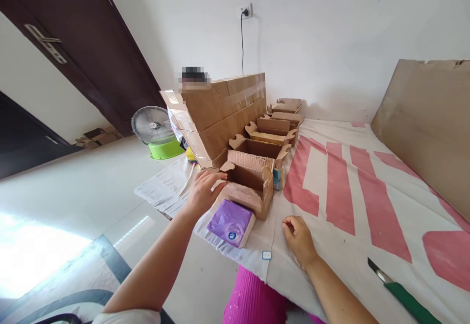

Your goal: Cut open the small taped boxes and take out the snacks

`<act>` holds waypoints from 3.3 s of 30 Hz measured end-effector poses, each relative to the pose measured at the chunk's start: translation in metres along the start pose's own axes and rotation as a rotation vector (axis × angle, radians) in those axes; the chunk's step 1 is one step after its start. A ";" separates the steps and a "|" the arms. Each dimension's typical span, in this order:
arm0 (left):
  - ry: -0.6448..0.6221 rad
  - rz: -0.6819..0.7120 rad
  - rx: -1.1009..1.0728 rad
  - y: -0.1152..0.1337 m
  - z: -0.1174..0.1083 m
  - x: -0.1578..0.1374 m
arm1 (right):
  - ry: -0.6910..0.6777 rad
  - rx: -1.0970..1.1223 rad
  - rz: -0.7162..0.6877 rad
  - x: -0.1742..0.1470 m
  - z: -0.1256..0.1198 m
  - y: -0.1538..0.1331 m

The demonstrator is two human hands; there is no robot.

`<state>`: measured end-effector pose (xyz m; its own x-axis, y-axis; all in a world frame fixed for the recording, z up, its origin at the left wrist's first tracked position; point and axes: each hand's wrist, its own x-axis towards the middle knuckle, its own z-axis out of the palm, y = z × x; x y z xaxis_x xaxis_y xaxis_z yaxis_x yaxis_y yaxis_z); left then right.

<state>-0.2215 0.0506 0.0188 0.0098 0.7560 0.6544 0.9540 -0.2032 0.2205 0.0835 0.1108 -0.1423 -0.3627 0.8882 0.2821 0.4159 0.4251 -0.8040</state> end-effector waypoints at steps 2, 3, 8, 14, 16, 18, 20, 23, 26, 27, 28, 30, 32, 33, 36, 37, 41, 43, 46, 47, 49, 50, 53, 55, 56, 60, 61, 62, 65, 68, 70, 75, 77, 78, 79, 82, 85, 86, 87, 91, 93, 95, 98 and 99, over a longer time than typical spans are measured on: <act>-0.142 -0.043 -0.055 -0.005 0.004 0.021 | -0.015 -0.001 -0.002 0.001 0.000 -0.001; -0.211 -0.060 -0.085 -0.008 0.007 0.029 | -0.019 -0.001 -0.003 0.001 0.000 -0.001; -0.370 -0.081 -0.172 -0.018 0.017 0.048 | -0.018 -0.001 -0.024 0.002 0.000 0.001; -0.417 -0.111 -0.229 -0.024 0.009 0.049 | -0.034 -0.010 -0.023 0.003 0.000 0.000; -0.426 -0.112 -0.241 -0.025 0.006 0.049 | -0.033 -0.015 -0.023 0.003 0.000 -0.001; -0.435 -0.106 -0.253 -0.025 0.005 0.047 | -0.033 -0.017 -0.025 0.003 0.000 -0.002; -0.440 -0.096 -0.264 -0.024 0.005 0.045 | -0.032 -0.016 -0.023 0.003 0.000 -0.003; -0.438 -0.076 -0.275 -0.022 0.006 0.043 | -0.027 -0.013 -0.017 0.002 -0.001 -0.004; -0.437 -0.046 -0.284 -0.020 0.006 0.043 | -0.027 -0.020 -0.016 0.002 -0.002 -0.004; -0.436 -0.030 -0.276 -0.018 0.006 0.043 | -0.029 -0.022 -0.016 0.002 -0.002 -0.004; -0.434 -0.012 -0.256 -0.015 0.006 0.043 | -0.030 -0.024 -0.015 0.003 -0.001 -0.004; -0.427 0.025 -0.183 -0.008 0.008 0.043 | -0.034 -0.027 -0.015 0.003 -0.001 -0.004; -0.412 0.042 -0.078 0.003 0.011 0.043 | -0.036 -0.032 -0.016 0.004 0.000 -0.003; -0.403 0.039 -0.028 0.009 0.013 0.042 | -0.036 -0.035 -0.018 0.004 0.000 -0.003; -0.370 0.003 0.082 0.025 0.018 0.041 | -0.036 -0.047 -0.020 0.004 0.000 -0.003; -0.365 -0.010 0.090 0.029 0.019 0.041 | -0.036 -0.051 -0.019 0.004 0.000 -0.003; -0.387 -0.024 0.027 0.035 0.020 0.041 | -0.035 -0.051 -0.016 0.003 -0.001 -0.006; -0.409 -0.030 0.001 0.033 0.019 0.040 | -0.034 -0.048 -0.015 0.003 -0.002 -0.008; -0.424 -0.038 -0.014 0.029 0.017 0.040 | -0.030 -0.046 -0.019 0.004 -0.004 -0.012; -0.420 -0.036 -0.020 0.028 0.017 0.040 | -0.028 -0.046 -0.021 0.004 -0.004 -0.013; -0.401 -0.035 -0.031 0.027 0.017 0.040 | -0.025 -0.048 -0.024 0.004 -0.004 -0.013; -0.391 -0.036 -0.035 0.026 0.017 0.040 | -0.026 -0.051 -0.025 0.004 -0.004 -0.012; -0.370 -0.043 -0.044 0.026 0.017 0.040 | -0.036 -0.057 -0.026 0.002 -0.001 -0.006; -0.364 -0.044 -0.051 0.026 0.017 0.039 | -0.028 -0.046 -0.030 0.001 0.000 -0.004; -0.360 -0.045 -0.055 0.025 0.017 0.039 | -0.004 -0.035 -0.046 0.001 -0.001 -0.006; -0.335 -0.029 -0.092 0.025 0.018 0.035 | 0.181 -0.029 -0.261 0.012 -0.017 -0.045; -0.324 -0.016 -0.101 0.025 0.018 0.034 | 0.217 -0.046 -0.334 0.019 -0.024 -0.064; -0.310 0.000 -0.105 0.026 0.018 0.032 | 0.215 -0.066 -0.413 0.027 -0.030 -0.084; -0.254 0.040 -0.096 0.030 0.018 0.029 | 0.142 -0.107 -0.571 0.057 -0.039 -0.144; -0.194 0.063 -0.092 0.034 0.018 0.024 | -0.054 -0.247 -0.562 0.089 -0.030 -0.182; -0.114 0.055 -0.064 0.036 0.020 0.018 | -0.181 -0.361 -0.443 0.107 -0.018 -0.190; 0.221 -0.220 0.063 0.041 0.031 -0.005 | -0.292 -0.396 -0.280 0.136 -0.003 -0.183; 0.191 -0.258 -0.030 0.043 0.036 -0.012 | -0.321 -0.372 -0.263 0.139 -0.003 -0.180; 0.169 -0.259 -0.086 0.045 0.039 -0.015 | -0.334 -0.358 -0.263 0.139 -0.004 -0.179; 0.160 -0.264 -0.131 0.047 0.041 -0.016 | -0.343 -0.343 -0.267 0.138 -0.004 -0.178; 0.196 -0.314 -0.151 0.054 0.046 -0.016 | -0.345 -0.305 -0.289 0.132 -0.005 -0.179; 0.221 -0.381 -0.096 0.062 0.048 -0.014 | -0.318 -0.279 -0.316 0.124 -0.003 -0.180; 0.230 -0.400 -0.076 0.064 0.048 -0.013 | -0.310 -0.273 -0.324 0.122 -0.002 -0.180; 0.240 -0.413 -0.059 0.066 0.049 -0.013 | -0.303 -0.267 -0.332 0.120 -0.001 -0.179; 0.282 -0.447 -0.017 0.070 0.053 -0.012 | -0.278 -0.239 -0.357 0.114 0.000 -0.177; 0.293 -0.466 -0.019 0.071 0.056 -0.011 | -0.265 -0.234 -0.362 0.112 0.000 -0.176; 0.289 -0.484 -0.027 0.071 0.057 -0.010 | -0.256 -0.235 -0.356 0.111 0.000 -0.176; 0.269 -0.490 -0.029 0.072 0.058 -0.009 | -0.255 -0.239 -0.345 0.111 0.000 -0.176; 0.265 -0.482 -0.027 0.072 0.058 -0.008 | -0.256 -0.240 -0.343 0.111 0.000 -0.176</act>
<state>-0.1360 0.0659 -0.0125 -0.5055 0.5854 0.6338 0.8236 0.1086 0.5566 -0.0298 0.1348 0.0301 -0.6932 0.6315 0.3475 0.4059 0.7404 -0.5358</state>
